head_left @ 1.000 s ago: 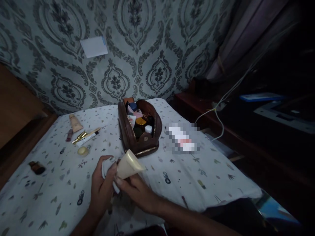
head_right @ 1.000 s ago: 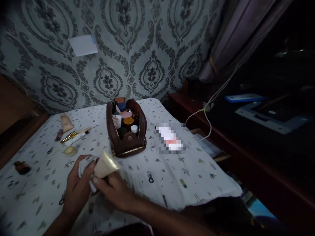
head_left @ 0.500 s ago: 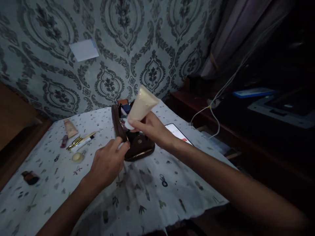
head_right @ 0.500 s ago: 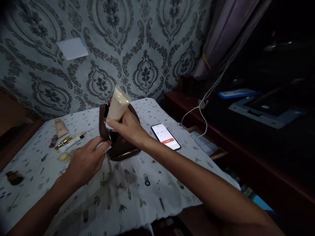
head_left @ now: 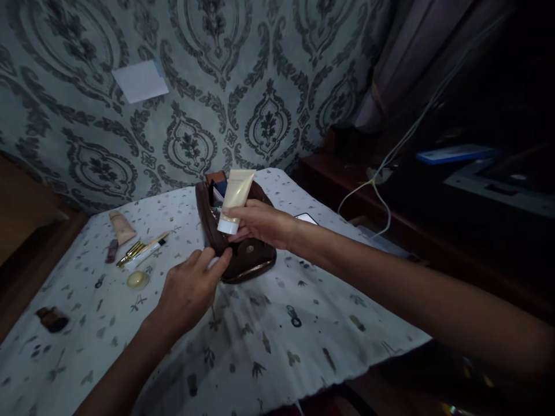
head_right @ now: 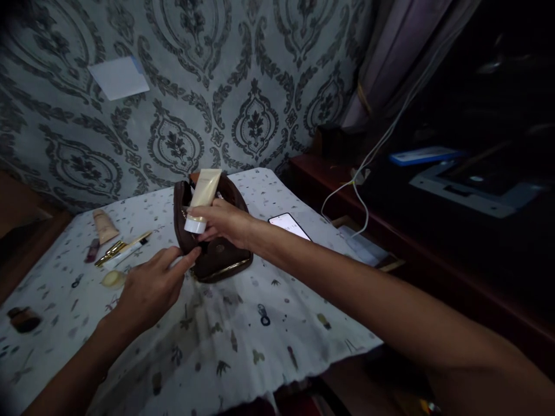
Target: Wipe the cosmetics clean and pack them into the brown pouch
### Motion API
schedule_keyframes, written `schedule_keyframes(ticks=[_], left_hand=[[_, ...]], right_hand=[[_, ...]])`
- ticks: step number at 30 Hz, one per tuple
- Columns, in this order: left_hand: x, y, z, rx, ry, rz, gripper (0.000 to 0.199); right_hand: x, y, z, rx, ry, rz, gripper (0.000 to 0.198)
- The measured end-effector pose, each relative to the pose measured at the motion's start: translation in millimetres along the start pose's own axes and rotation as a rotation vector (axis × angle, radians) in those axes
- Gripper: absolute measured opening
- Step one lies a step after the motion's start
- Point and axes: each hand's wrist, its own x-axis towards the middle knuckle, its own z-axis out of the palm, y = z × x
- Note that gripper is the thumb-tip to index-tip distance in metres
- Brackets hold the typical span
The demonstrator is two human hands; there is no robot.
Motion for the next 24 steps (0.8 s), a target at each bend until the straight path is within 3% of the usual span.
schedule_keyframes(ticks=[5, 9, 19, 24], left_hand=[[-3.0, -3.9, 2.8, -0.026, 0.054, 0.023, 0.048], [-4.1, -5.6, 3.9, -0.041, 0.046, 0.024, 0.047], [-5.1, -4.5, 3.5, -0.063, 0.067, 0.019, 0.045], [-5.8, -4.6, 5.3, -0.071, 0.071, 0.007, 0.044]], right_hand=[[7.7, -1.4, -3.1, -0.014, -0.105, 0.166, 0.027], [5.9, 1.5, 0.4, 0.018, -0.135, 0.202, 0.019], [-7.9, 13.7, -1.0, 0.196, -0.095, 0.075, 0.004], [-4.7, 21.9, -6.8, 0.268, -0.046, 0.06, 0.01]])
